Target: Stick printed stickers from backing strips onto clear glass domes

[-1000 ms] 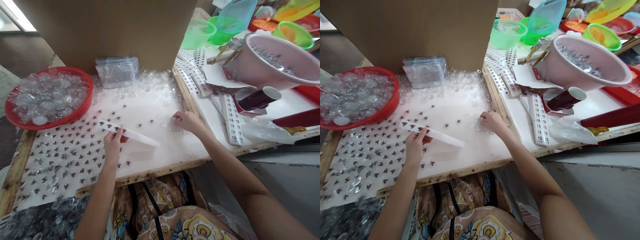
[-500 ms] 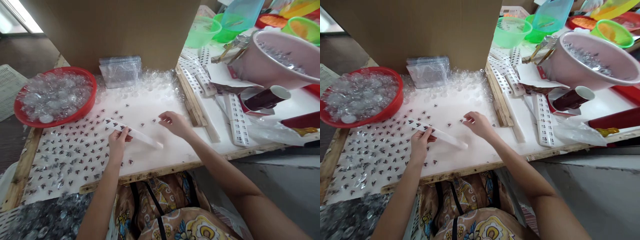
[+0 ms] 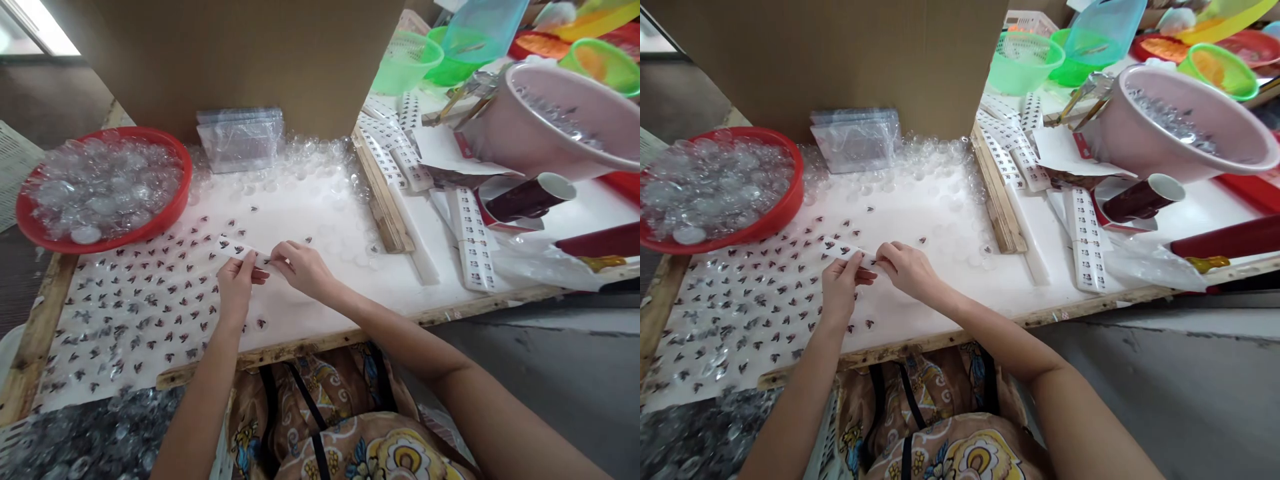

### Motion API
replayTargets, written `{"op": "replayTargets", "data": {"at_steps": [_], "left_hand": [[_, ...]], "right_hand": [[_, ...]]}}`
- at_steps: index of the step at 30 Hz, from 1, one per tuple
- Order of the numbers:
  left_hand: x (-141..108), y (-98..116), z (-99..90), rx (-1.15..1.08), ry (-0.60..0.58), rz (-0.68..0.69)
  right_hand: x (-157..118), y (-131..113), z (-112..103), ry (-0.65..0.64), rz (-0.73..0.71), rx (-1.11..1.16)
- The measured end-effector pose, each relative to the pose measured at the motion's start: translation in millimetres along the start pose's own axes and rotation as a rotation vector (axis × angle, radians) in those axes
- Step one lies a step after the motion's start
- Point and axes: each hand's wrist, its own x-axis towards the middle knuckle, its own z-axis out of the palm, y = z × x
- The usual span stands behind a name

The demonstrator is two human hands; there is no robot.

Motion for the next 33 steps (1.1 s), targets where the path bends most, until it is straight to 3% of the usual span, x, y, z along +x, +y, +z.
{"op": "replayTargets", "data": {"at_steps": [3, 8, 12, 15, 22, 33], "left_hand": [[-1, 0, -0.8, 0.003, 0.005, -0.014], [-4, 3, -4.2, 0.021, 0.005, -0.022], [-3, 1, -2.8, 0.016, 0.005, -0.002], [-1, -1, -2.1, 0.012, 0.013, -0.006], [0, -2, -2.8, 0.001, 0.023, -0.004], [-1, 0, -2.7, 0.013, 0.008, -0.007]], "right_hand": [[-1, 6, -15, 0.068, 0.001, 0.106], [2, 52, -67, 0.237, 0.357, 0.208], [-2, 84, -94, 0.220, 0.534, 0.057], [-1, 88, -96, 0.183, 0.554, -0.019], [14, 87, -91, 0.098, 0.585, 0.044], [18, 90, -94, 0.059, 0.644, 0.014]]}}
